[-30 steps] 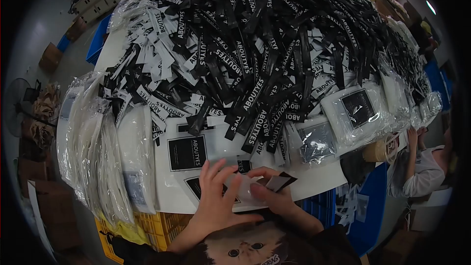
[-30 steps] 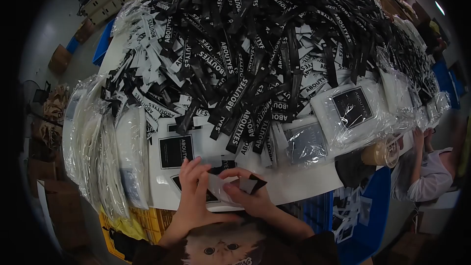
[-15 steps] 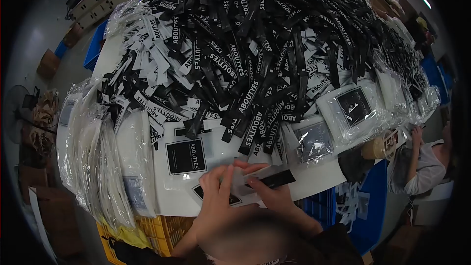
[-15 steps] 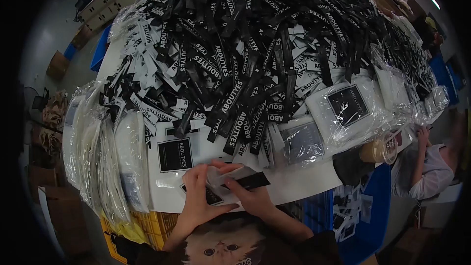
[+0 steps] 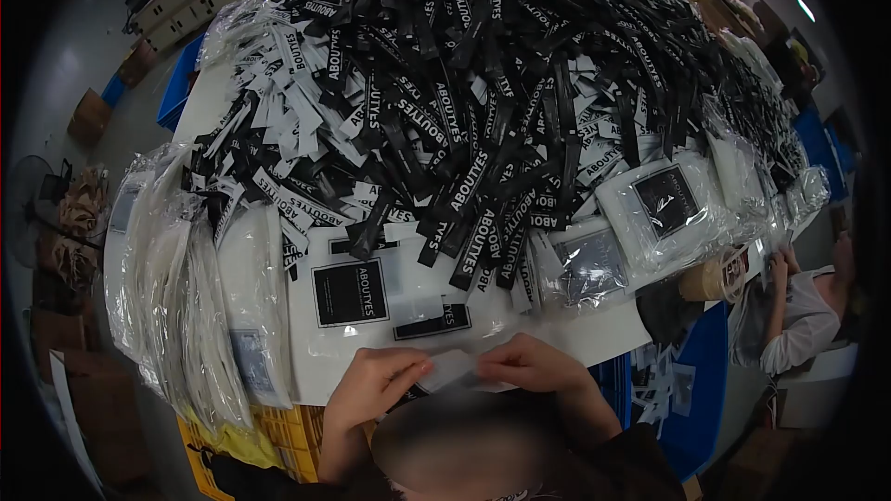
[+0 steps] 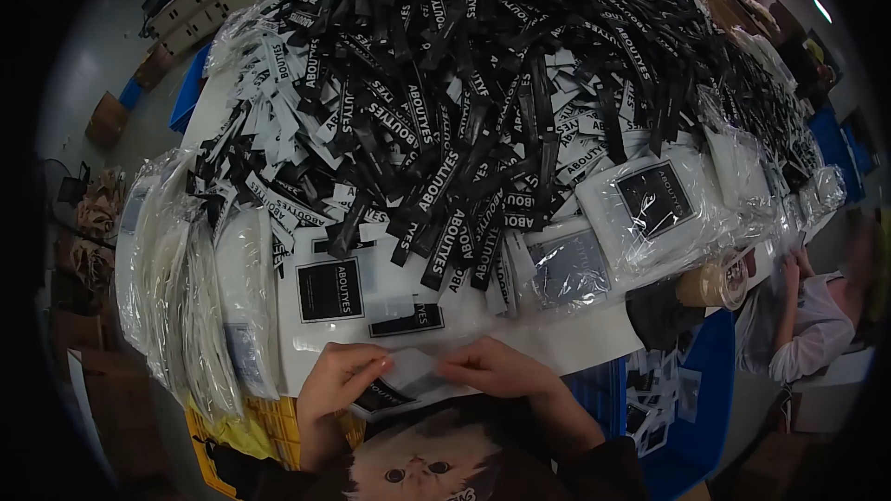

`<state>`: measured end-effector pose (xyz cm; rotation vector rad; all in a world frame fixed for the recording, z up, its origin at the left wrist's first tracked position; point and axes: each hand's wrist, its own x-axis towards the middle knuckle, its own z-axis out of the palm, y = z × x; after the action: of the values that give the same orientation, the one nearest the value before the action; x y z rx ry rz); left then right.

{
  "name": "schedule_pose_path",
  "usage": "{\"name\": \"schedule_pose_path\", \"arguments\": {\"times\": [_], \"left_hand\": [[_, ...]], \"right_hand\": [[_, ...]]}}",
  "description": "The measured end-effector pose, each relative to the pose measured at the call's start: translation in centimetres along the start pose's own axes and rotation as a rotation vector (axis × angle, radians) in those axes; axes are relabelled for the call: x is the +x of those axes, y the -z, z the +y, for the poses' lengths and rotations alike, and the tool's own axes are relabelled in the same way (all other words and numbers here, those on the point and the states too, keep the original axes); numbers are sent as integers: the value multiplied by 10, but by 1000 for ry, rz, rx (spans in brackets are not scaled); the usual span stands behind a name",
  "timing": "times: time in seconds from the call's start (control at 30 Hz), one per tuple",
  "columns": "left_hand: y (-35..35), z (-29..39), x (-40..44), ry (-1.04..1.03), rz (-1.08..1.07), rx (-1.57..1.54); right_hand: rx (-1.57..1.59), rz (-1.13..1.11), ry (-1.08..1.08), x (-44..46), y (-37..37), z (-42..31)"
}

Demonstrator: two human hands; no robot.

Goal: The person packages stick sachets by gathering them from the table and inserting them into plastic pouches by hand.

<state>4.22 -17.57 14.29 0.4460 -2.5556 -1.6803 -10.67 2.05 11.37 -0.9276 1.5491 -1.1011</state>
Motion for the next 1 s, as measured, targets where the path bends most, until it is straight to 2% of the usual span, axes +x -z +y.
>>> {"name": "schedule_pose_path", "arguments": {"times": [0.03, 0.07, 0.13, 0.17, 0.23, 0.3, 0.47, 0.57, 0.63, 0.87, 0.97, 1.0], "left_hand": [[0, 2, 0, -62, -85, 27], [-1, 2, -1, -122, -172, 55], [-13, 4, -1, -121, -127, 11], [-15, 5, 0, -113, -139, 30], [-14, 4, 0, -105, -150, 49], [-11, 1, -1, 26, -74, -33], [-15, 6, 4, -25, -56, -12], [-13, 6, 5, -37, -106, 7], [-12, 6, 4, -25, -144, -7], [-15, 8, 6, -12, -51, 34], [-16, 9, 7, -19, -20, 35], [-16, 9, 6, -41, -20, 35]], "right_hand": [[116, -251, -19, 2, 4, 7], [118, -255, -23, 7, -1, 18], [-58, -105, 191, 17, -17, 32], [-55, -105, 194, 17, -15, 34], [147, -215, -94, 14, -5, 18], [209, -202, -95, 9, -1, 0], [244, -228, -128, 12, -1, 4], [117, -278, -166, 15, -1, 11], [285, -285, -119, 11, -1, 5], [191, -299, -148, 13, 2, 2], [329, -228, -111, 15, -5, 5], [208, -216, -128, 16, -4, -14]]}}
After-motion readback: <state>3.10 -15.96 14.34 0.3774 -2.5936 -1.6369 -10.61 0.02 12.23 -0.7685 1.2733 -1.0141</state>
